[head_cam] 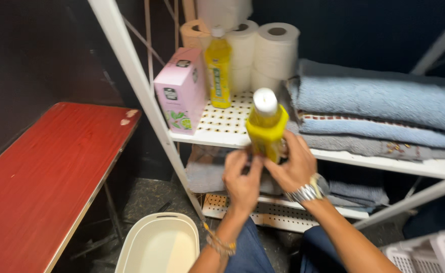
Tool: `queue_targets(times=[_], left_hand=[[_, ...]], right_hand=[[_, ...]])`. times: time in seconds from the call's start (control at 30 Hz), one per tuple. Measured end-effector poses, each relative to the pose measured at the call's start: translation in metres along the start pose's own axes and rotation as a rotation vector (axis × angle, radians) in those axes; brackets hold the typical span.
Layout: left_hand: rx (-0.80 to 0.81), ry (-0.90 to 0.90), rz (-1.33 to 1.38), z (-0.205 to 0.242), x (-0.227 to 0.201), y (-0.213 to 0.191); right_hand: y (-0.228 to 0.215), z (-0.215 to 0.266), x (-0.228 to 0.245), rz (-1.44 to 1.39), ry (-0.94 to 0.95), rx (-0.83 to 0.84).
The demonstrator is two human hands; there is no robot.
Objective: The person sits on the floor and organizes household items from a white metal shelf into a white plastic basket. They place yellow bottles, a pink box, and several rolls of toilet paper into the basket, then transfer multiple folded towels of various colors and patterns into a white laundry basket.
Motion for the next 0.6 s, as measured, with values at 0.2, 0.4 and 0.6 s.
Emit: queue_targets(times=[0.2, 0.4, 0.6], left_hand=[[0.418, 0.167, 0.232, 0.121, -0.065, 0.052], [1.081, 0.013, 0.554, 0.237, -0.132, 0.115], [1.568, -0.435, 0.843, 0.316, -0.207, 0.157]], right_hand=[[-0.121, 0.151, -0.125, 0.414, 0.103, -0.022], [-0.257, 0.266, -0.139, 0.494, 1.053, -0.138], [-0.342, 0.372, -0.181, 0.483, 1.220, -0.455]])
Point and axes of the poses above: each hand's wrist, its own z-axis away from the middle knuckle, its own y-axis out of the palm, x = y × z, the point moved 3 cm from there along -z, towards the middle knuckle, and after that the axes turned 1 degree about y, right-handed, at the moved point
